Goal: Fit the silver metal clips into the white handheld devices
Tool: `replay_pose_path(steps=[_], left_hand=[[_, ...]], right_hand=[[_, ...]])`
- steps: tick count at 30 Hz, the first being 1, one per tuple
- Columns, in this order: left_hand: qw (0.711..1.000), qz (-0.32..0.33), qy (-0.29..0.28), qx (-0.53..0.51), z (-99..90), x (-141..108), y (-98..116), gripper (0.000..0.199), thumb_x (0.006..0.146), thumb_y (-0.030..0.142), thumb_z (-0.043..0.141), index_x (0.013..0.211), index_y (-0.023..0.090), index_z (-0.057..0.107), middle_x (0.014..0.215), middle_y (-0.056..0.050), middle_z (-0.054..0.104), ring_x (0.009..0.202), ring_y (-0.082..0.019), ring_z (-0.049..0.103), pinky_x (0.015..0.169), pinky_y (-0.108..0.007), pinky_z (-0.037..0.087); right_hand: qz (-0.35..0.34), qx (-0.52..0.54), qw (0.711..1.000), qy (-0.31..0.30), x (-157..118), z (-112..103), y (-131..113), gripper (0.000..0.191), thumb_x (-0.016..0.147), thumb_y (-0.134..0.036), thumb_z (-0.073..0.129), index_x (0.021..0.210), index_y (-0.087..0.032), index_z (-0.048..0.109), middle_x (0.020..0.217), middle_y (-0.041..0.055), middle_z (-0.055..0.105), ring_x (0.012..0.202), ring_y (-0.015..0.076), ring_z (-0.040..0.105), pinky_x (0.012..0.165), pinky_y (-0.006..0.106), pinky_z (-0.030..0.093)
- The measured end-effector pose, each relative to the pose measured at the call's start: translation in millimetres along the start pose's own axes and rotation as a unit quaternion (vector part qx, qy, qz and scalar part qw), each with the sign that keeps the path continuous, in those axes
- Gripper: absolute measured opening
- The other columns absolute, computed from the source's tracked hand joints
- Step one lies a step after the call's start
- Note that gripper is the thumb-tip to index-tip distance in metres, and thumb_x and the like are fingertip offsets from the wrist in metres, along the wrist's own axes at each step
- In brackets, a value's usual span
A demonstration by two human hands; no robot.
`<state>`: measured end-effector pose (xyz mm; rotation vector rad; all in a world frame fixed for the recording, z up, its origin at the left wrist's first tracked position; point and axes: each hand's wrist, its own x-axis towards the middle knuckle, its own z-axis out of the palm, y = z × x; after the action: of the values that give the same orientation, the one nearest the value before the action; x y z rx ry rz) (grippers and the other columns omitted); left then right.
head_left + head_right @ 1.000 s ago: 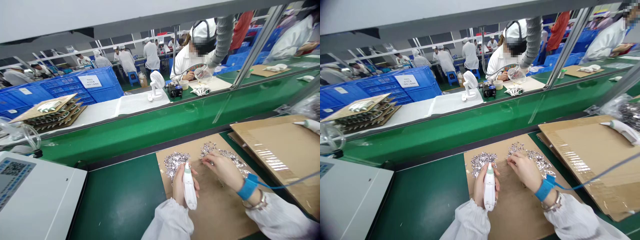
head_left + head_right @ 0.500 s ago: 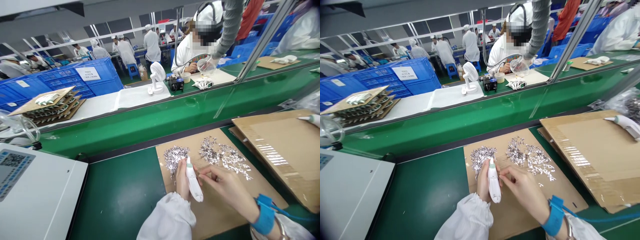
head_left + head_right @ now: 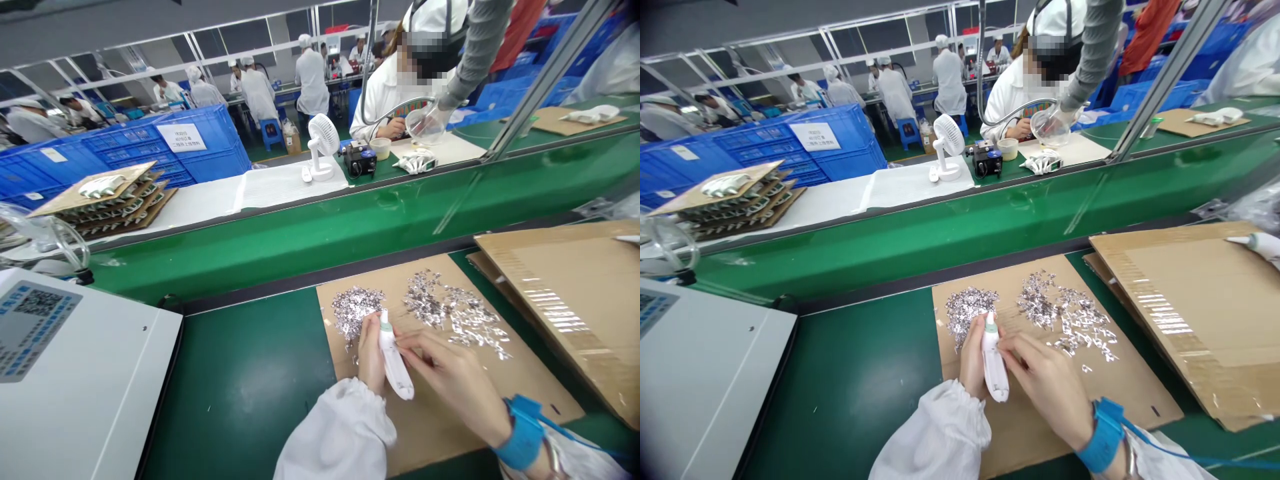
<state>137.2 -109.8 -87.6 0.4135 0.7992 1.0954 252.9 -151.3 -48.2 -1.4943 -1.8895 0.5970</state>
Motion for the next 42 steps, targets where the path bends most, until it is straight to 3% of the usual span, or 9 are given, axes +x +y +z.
replay_pose_path(steps=[10,14,18,21,25,30,36,42], left_hand=[[1.000,0.007,-0.005,-0.010,0.5,0.5,-1.4,0.026,0.085,0.045,0.053,0.089,0.019,0.052,0.067,0.001,0.058,0.057,-0.011,0.048,0.058,-0.023,0.037],[1.000,-0.006,0.000,-0.010,0.2,0.2,0.0,0.030,0.082,0.049,0.055,0.084,0.020,0.050,0.066,0.001,0.058,0.053,-0.011,0.046,0.055,-0.024,0.037],[1.000,0.006,0.021,0.005,-1.1,1.1,-1.0,0.035,0.077,0.052,0.060,0.087,0.020,0.052,0.064,0.002,0.058,0.054,-0.011,0.049,0.055,-0.023,0.038],[1.000,-0.005,0.010,0.002,-0.2,1.7,2.7,0.036,0.076,0.053,0.060,0.089,0.021,0.050,0.065,0.003,0.058,0.045,-0.009,0.048,0.047,-0.021,0.038],[1.000,-0.015,0.006,-0.024,-0.5,3.2,17.7,0.037,0.076,0.055,0.058,0.087,0.021,0.050,0.064,0.002,0.059,0.032,-0.009,0.045,0.030,-0.020,0.032],[0.999,-0.017,0.025,-0.039,-9.6,7.2,33.2,0.039,0.081,0.057,0.048,0.078,0.019,0.055,0.051,0.002,0.054,0.028,-0.010,0.043,0.024,-0.021,0.031],[0.999,-0.009,0.029,-0.043,-10.7,7.9,32.2,0.042,0.081,0.059,0.048,0.077,0.018,0.056,0.048,0.001,0.053,0.027,-0.011,0.045,0.024,-0.021,0.031],[0.999,-0.030,0.034,-0.021,-8.4,7.2,30.5,0.044,0.080,0.060,0.048,0.073,0.017,0.055,0.041,0.001,0.051,0.025,-0.012,0.043,0.024,-0.021,0.032]], right_hand=[[-0.022,-0.014,1.000,-0.003,-3.3,1.8,1.2,0.011,0.093,-0.024,0.048,0.091,-0.025,0.059,0.096,-0.0023,0.067,0.087,0.0146,0.065,0.082,0.027,0.051],[-0.023,-0.032,0.999,-0.005,-4.7,4.7,0.5,0.014,0.094,-0.026,0.047,0.093,-0.025,0.060,0.096,-0.0014,0.067,0.087,0.0158,0.065,0.078,0.027,0.052],[-0.014,-0.075,0.996,-0.049,-4.0,0.9,-2.7,0.021,0.095,-0.028,0.043,0.092,-0.024,0.063,0.100,0.0021,0.066,0.078,0.0170,0.065,0.069,0.028,0.052],[0.005,-0.055,0.995,-0.077,2.9,-11.6,-1.6,0.024,0.094,-0.031,0.043,0.095,-0.025,0.066,0.096,0.0032,0.066,0.067,0.0152,0.063,0.060,0.028,0.051],[0.081,-0.097,0.991,-0.040,25.2,-24.4,11.2,0.019,0.091,-0.032,0.047,0.093,-0.023,0.064,0.083,0.0012,0.067,0.061,0.0150,0.060,0.055,0.028,0.047],[0.100,-0.170,0.975,-0.100,56.5,-6.5,29.4,0.013,0.088,-0.021,0.050,0.087,-0.020,0.063,0.088,0.0027,0.068,0.077,0.0190,0.063,0.065,0.030,0.045],[0.108,-0.193,0.969,-0.109,69.3,20.2,32.4,0.011,0.084,-0.018,0.051,0.081,-0.018,0.062,0.081,0.0053,0.066,0.072,0.0194,0.061,0.058,0.028,0.038],[0.117,-0.183,0.970,-0.111,69.2,18.7,35.3,0.013,0.079,-0.012,0.050,0.074,-0.020,0.059,0.071,0.0019,0.066,0.066,0.0170,0.060,0.056,0.026,0.034]])
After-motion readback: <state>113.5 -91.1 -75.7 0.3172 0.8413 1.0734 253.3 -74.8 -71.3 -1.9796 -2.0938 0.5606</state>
